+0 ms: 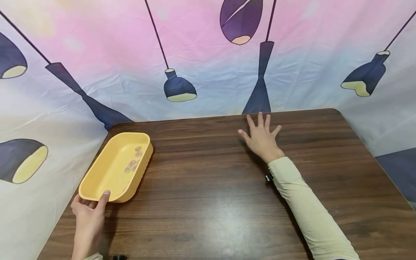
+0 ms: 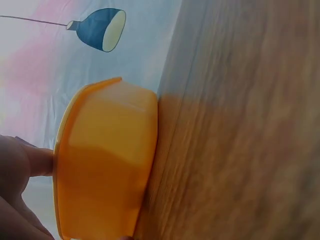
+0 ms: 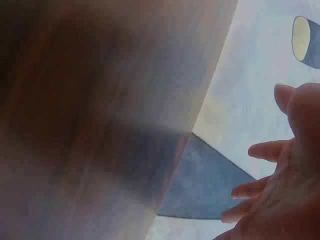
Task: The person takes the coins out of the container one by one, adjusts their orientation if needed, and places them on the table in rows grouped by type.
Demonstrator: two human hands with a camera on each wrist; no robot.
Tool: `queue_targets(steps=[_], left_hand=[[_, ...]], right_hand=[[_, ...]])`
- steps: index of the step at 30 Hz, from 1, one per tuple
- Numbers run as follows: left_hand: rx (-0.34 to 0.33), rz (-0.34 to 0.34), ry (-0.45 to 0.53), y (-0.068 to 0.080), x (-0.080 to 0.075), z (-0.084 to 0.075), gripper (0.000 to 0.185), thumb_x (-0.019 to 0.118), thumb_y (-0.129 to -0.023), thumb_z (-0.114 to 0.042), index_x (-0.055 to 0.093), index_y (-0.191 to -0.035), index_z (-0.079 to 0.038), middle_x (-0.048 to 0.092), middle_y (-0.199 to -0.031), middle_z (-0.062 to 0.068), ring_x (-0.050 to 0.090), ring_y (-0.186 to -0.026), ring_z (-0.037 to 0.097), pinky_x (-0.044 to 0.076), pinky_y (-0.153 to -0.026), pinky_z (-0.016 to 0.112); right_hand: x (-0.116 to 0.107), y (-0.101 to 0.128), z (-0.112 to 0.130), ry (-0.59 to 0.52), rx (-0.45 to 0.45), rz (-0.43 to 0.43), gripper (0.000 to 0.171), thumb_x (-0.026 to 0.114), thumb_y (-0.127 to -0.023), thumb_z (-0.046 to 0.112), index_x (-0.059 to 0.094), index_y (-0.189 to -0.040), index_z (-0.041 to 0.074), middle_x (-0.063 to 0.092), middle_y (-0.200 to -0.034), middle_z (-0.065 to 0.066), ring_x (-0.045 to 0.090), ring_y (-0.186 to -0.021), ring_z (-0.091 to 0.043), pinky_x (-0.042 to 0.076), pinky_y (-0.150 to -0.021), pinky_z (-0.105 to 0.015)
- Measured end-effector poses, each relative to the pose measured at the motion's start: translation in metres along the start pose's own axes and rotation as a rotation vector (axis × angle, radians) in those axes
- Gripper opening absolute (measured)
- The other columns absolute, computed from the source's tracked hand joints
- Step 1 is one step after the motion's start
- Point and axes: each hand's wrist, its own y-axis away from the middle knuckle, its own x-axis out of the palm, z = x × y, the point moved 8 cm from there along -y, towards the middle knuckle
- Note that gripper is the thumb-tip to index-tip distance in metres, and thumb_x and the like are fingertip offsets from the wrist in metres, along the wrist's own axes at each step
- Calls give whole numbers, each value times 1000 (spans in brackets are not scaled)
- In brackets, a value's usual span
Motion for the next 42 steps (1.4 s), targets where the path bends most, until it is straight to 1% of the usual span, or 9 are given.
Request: queue_targets(steps=[3,10,15,21,25,27,30,33,42], left_hand=[[28,1,-33,-4,1,-3,94,62,-105,-33,-7,-165,-10,2,-165,19,22,-153,45,36,-82,9],[60,15,-104,-9,5,-9,92,57,-107,-35,-8,-166,-8,3,-168,21,25,-153,46,40,-99,23],[96,22,-119,-9,7,-9,91,57,-108,-32,-7,-167,-6,4,-168,25,27,-151,51,36,-78,1],[116,35,-116,-9,9,-9,91,57,-108,-34,-7,-168,-7,5,-170,23,27,-153,48,40,-85,2],[118,32,-102,-9,12,-10,91,56,-108,-34,-7,-168,-7,5,-171,22,27,-154,46,39,-85,2],[111,36,-84,-9,14,-10,91,57,-108,-33,-7,-168,-7,5,-172,21,25,-155,45,41,-95,7],[99,46,-40,-8,16,-9,93,59,-108,-30,-9,-168,-9,0,-174,18,18,-158,42,36,-120,32],[85,57,14,-8,17,-8,95,60,-107,-26,-12,-167,-11,-6,-174,17,11,-160,41,23,-125,59],[54,41,92,-8,15,-5,82,58,-107,-22,-3,-160,-9,9,-164,18,16,-159,36,30,-124,39]], right_hand=[[4,-1,4,-9,-10,13,77,46,-111,53,21,-169,11,-1,-172,-31,-12,-157,-54,-5,-109,-88],[16,0,32,-98,-108,0,73,55,-110,41,24,-168,8,10,-171,-31,6,-158,-53,11,-116,-82],[26,0,68,-308,-216,-4,64,61,-109,32,37,-162,5,37,-164,-25,38,-150,-43,36,-119,-61],[43,-12,121,-568,-298,103,51,63,-108,30,51,-153,8,56,-153,-16,63,-130,-33,50,-109,-50],[51,-23,165,-652,-351,197,50,64,-108,29,52,-152,10,58,-151,-14,64,-130,-29,52,-107,-45],[56,-30,186,-656,-379,226,49,63,-108,29,51,-152,10,58,-150,-15,64,-130,-28,52,-107,-43],[65,-41,212,-654,-402,263,49,62,-108,28,51,-152,9,58,-150,-17,63,-130,-27,53,-106,-39],[76,-50,231,-666,-393,306,49,60,-109,28,50,-153,8,56,-151,-17,61,-131,-26,53,-104,-37],[89,-60,255,-622,-384,364,50,59,-109,30,49,-153,8,55,-151,-15,56,-136,-26,52,-104,-36]])
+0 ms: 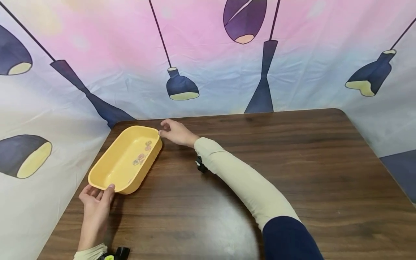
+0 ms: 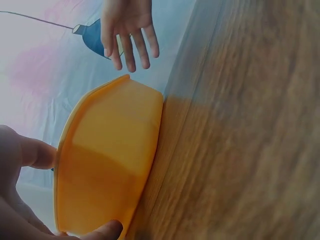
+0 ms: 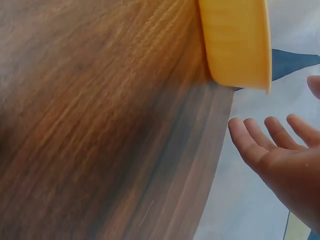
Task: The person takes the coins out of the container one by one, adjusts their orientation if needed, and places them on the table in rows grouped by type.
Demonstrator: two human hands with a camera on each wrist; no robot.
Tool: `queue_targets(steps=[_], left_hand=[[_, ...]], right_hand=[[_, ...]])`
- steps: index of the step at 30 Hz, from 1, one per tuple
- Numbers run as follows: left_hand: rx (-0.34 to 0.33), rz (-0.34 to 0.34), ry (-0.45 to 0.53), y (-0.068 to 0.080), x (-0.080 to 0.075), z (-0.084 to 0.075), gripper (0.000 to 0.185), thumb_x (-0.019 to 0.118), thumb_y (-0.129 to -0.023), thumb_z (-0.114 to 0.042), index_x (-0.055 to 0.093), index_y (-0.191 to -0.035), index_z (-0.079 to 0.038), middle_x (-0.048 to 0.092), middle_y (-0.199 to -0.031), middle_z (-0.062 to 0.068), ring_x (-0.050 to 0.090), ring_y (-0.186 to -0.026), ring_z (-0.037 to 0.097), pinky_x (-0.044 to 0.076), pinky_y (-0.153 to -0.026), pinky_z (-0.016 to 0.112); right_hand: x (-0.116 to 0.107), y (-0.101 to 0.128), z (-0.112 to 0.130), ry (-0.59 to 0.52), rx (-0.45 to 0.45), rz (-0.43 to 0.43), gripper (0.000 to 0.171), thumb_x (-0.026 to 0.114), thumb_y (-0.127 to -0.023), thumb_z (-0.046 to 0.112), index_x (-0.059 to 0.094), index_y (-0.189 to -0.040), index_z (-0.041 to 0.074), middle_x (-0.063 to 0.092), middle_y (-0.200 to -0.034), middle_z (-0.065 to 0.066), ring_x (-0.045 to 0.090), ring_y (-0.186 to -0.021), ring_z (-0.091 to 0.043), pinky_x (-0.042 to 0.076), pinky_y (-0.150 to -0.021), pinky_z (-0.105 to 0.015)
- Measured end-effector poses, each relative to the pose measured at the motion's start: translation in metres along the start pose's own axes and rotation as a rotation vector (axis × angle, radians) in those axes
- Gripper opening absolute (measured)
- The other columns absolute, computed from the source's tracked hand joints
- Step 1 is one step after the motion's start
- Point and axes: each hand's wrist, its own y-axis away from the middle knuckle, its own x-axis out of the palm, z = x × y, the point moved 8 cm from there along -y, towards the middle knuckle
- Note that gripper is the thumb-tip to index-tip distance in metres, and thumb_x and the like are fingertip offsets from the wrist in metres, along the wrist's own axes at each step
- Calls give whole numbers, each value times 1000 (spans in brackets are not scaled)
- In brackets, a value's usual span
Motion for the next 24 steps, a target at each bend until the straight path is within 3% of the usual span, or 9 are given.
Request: queue_targets(steps=[5,9,12,15,20,24], left_hand=[[-2,-34,-8,-2,-7,-1,79,59,-106,-24,4,-161,-7,15,-162,15,29,-153,32,40,-112,20],[-10,-70,24,-1,-11,0,74,61,-105,-21,10,-157,-6,21,-151,10,47,-124,13,46,-88,5],[-15,-63,49,1,-6,1,72,61,-105,-20,9,-154,-7,20,-142,5,47,-109,3,48,-84,5],[-33,-64,54,6,-3,2,73,61,-105,-21,7,-153,-10,18,-138,3,47,-107,4,49,-85,7],[-33,-30,44,13,4,3,79,61,-106,-21,2,-157,-8,17,-143,7,48,-108,4,50,-84,6],[-1,-1,-11,17,13,3,88,61,-106,-26,-3,-162,-6,14,-155,17,46,-128,20,46,-84,6]], right_hand=[[1,-4,0,34,12,18,49,58,-110,29,48,-153,7,55,-151,-17,55,-137,-27,50,-107,-37],[5,-5,-1,17,13,23,49,58,-110,28,48,-153,6,55,-151,-17,54,-137,-27,50,-107,-37],[8,-8,0,-26,9,29,50,58,-110,27,47,-154,4,55,-150,-16,54,-136,-28,51,-105,-38],[18,-13,1,-46,3,52,54,58,-110,29,43,-157,5,52,-153,-15,52,-139,-27,49,-108,-36],[42,-19,6,-5,-25,131,66,56,-111,29,28,-166,5,39,-166,-13,40,-152,-24,37,-121,-34],[49,-20,2,-1,-20,124,68,57,-110,24,24,-166,3,36,-167,-15,39,-152,-25,36,-121,-32]])
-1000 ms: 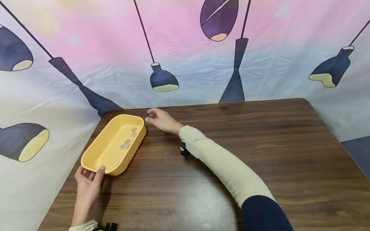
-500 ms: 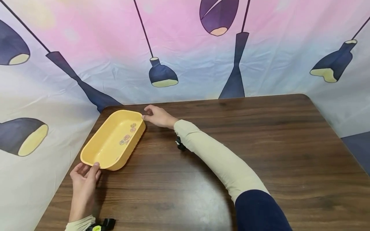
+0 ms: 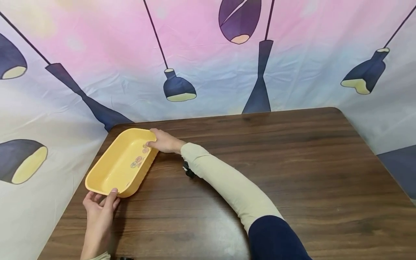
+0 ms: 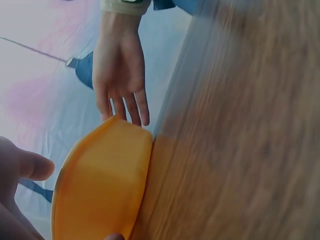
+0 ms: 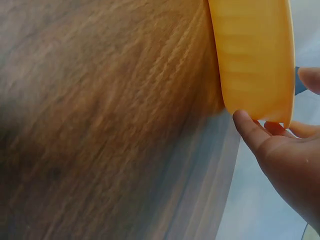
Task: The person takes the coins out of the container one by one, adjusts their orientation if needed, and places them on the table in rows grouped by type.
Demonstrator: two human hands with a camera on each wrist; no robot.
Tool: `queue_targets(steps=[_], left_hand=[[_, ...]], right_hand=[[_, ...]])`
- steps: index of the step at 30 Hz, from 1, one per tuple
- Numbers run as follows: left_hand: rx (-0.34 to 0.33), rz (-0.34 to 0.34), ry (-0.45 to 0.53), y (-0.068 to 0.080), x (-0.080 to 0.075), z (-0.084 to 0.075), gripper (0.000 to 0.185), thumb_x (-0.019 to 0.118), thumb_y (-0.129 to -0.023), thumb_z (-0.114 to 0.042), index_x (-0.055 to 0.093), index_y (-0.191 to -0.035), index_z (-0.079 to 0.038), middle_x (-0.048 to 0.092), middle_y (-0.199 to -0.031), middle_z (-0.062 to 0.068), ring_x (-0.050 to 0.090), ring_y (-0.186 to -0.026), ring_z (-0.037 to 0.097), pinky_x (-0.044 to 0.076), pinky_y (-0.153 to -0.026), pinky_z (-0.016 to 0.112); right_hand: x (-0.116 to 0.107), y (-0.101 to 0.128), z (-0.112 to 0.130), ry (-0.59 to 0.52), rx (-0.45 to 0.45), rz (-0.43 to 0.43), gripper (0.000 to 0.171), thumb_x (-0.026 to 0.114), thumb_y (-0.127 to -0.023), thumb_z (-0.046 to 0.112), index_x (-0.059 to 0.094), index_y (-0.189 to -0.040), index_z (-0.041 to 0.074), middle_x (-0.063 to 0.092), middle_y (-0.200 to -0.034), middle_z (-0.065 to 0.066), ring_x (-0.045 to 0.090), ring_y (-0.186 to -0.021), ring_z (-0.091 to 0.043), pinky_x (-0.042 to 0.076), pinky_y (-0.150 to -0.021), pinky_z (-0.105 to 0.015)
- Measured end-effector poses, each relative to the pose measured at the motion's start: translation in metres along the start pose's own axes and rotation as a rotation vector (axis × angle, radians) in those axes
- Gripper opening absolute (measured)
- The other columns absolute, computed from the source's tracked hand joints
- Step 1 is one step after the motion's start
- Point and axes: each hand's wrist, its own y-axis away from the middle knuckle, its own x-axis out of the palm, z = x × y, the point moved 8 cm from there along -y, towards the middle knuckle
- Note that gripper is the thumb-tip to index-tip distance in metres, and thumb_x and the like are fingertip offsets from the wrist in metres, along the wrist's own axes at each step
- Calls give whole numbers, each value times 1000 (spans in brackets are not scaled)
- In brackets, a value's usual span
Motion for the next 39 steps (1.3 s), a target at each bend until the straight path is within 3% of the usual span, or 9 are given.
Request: queue_targets(steps=[4,7,11,16,20,23,25,32,39], left_hand=[[19,19,-99,3,7,0,95,60,-107,-30,-11,-166,-7,5,-164,27,27,-152,46,40,-116,34],[42,51,-129,3,13,-4,94,56,-109,-28,-16,-166,-9,-3,-166,28,17,-156,50,24,-124,61],[72,110,-104,0,21,-12,88,45,-112,-23,-26,-164,-12,-16,-168,23,3,-160,42,14,-127,58],[62,158,-42,-1,27,-13,80,33,-114,-15,-31,-162,-15,-24,-171,14,-3,-160,29,6,-129,49],[55,183,25,0,32,-11,76,30,-114,-11,-30,-162,-14,-17,-173,13,-4,-160,24,3,-130,43],[67,188,56,1,36,-13,73,28,-114,-9,-27,-161,-12,-12,-174,16,-4,-160,24,5,-130,38],[76,193,70,1,36,-14,72,28,-114,-9,-26,-162,-11,-9,-173,17,-1,-161,25,8,-129,35],[104,229,91,-4,37,-17,71,30,-114,-7,-21,-163,-6,-10,-174,16,0,-162,26,13,-128,32],[85,258,52,-11,36,-19,71,30,-115,-12,-19,-165,-9,-2,-175,7,5,-161,21,12,-129,36]], right_hand=[[-2,1,-7,-27,21,-22,65,58,-110,18,27,-165,3,44,-161,-17,51,-141,-25,44,-113,-32],[-7,3,-9,-69,28,-51,60,58,-110,19,32,-162,3,53,-151,-17,59,-128,-23,50,-103,-32],[-18,6,-7,-92,52,-134,52,55,-112,24,38,-156,4,57,-147,-17,62,-123,-23,53,-97,-31],[-23,9,-13,-45,92,-190,50,46,-115,26,38,-158,2,55,-150,-19,60,-131,-26,51,-104,-35],[-24,11,-22,11,97,-196,46,42,-115,19,42,-158,3,58,-140,-17,63,-109,-22,53,-89,-31],[-27,14,-24,16,92,-182,44,41,-114,14,46,-156,2,56,-129,-17,59,-85,-19,51,-71,-28],[-28,16,-25,8,95,-176,43,42,-114,14,49,-155,2,55,-125,-16,57,-79,-17,50,-67,-26],[-34,26,-32,-30,158,-236,38,45,-113,16,56,-147,4,61,-124,-12,56,-93,-17,46,-76,-27],[-37,37,-36,-216,244,-290,30,48,-113,20,60,-134,2,65,-117,-18,60,-80,-18,56,-78,-37]])
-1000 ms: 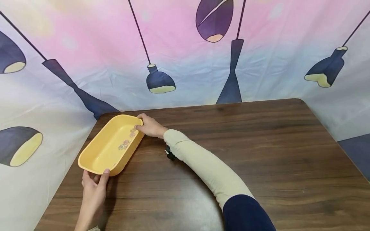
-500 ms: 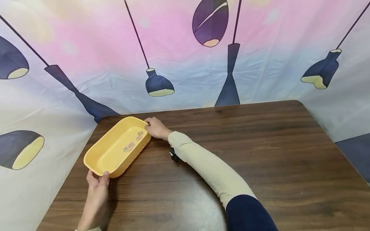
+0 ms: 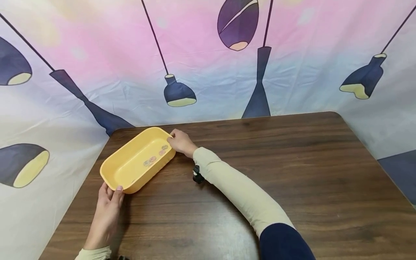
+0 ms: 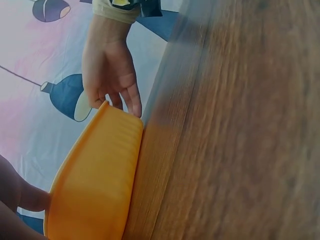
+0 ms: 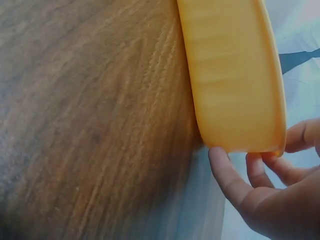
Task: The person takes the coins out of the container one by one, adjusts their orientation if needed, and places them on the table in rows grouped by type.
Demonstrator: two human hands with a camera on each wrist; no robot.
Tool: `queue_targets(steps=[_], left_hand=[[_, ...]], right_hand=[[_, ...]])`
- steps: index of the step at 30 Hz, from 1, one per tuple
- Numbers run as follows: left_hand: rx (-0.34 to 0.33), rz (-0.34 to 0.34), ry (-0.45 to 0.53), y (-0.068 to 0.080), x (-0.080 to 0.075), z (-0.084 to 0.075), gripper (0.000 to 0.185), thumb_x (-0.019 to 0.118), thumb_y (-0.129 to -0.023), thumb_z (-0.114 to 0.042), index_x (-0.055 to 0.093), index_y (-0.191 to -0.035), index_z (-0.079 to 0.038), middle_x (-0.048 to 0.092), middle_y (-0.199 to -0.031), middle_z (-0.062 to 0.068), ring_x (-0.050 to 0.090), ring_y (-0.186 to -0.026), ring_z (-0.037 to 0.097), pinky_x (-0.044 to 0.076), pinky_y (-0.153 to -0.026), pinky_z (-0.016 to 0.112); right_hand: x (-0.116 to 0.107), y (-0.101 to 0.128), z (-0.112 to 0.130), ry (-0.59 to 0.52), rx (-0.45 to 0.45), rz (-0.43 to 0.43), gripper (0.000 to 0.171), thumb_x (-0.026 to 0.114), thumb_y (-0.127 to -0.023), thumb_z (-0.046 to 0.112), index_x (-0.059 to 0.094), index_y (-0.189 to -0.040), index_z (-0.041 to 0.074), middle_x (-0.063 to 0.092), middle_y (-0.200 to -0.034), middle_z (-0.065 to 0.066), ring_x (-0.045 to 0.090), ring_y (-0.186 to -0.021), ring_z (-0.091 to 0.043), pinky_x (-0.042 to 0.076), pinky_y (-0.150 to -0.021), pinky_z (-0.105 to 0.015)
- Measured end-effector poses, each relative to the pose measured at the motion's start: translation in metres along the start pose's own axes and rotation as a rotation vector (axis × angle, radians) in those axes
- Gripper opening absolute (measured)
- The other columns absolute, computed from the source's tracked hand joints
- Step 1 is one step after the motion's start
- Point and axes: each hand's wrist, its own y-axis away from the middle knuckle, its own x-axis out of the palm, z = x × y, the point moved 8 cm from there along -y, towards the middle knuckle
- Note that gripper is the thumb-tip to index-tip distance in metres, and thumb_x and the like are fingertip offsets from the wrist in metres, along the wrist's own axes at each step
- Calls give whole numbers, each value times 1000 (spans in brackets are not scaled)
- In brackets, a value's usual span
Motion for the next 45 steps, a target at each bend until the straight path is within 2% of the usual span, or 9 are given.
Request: queue_targets(steps=[8,15,21,26,31,34,36,41,45], left_hand=[[24,56,12,-8,-1,-8,68,30,-116,-11,-13,-168,-13,4,-176,5,8,-161,15,14,-129,38],[-9,77,-5,-14,1,-4,66,30,-117,-14,-10,-169,-15,8,-175,6,12,-160,18,19,-127,41],[-37,111,-18,-23,1,0,66,32,-116,-15,-8,-169,-14,7,-174,3,16,-160,20,23,-126,43],[-46,68,-21,-33,-5,0,67,41,-115,-19,4,-170,-12,15,-174,10,28,-157,25,40,-117,34],[-40,-50,-42,-41,-9,-4,66,56,-110,-18,20,-165,-4,38,-155,18,60,-123,16,58,-87,18],[-1,-81,-76,-44,-7,-12,71,60,-108,-11,17,-164,-4,43,-134,11,64,-93,4,59,-75,20],[24,-66,-131,-47,-4,-17,74,60,-107,-9,15,-167,-5,43,-128,9,64,-87,0,59,-73,20],[36,34,-273,-57,7,-23,70,58,-110,-15,20,-168,-8,46,-136,15,61,-104,2,58,-84,18],[27,137,-238,-67,16,-24,78,55,-111,-15,6,-171,-19,33,-164,18,53,-133,20,53,-105,29]], right_hand=[[-15,4,-8,-81,-5,-61,32,49,-114,24,65,-130,2,64,-117,-17,63,-92,-20,62,-83,-39],[-27,9,-19,-138,-2,-50,29,54,-112,19,67,-127,-2,61,-94,-12,59,-79,-20,62,-81,-39],[-35,14,-32,-214,24,-43,28,57,-110,16,68,-127,-4,60,-87,-7,60,-71,-16,63,-75,-35],[-38,17,-34,-279,36,-34,28,58,-111,16,66,-130,-3,62,-94,-9,62,-75,-17,64,-80,-37],[-43,20,-37,-347,64,-41,34,59,-110,16,60,-141,2,63,-107,-14,62,-79,-17,64,-79,-36],[-48,22,-38,-366,53,-58,36,60,-109,14,59,-145,7,63,-114,-17,62,-79,-17,64,-79,-37],[-52,22,-41,-360,39,-71,39,59,-109,14,58,-147,10,65,-119,-19,63,-81,-17,64,-79,-38],[-63,22,-50,-373,9,-80,51,56,-107,11,49,-158,17,57,-142,-18,67,-107,-25,60,-90,-39],[-69,24,-53,-415,-23,-57,57,54,-106,6,45,-161,19,44,-159,-11,59,-133,-29,54,-105,-42]])
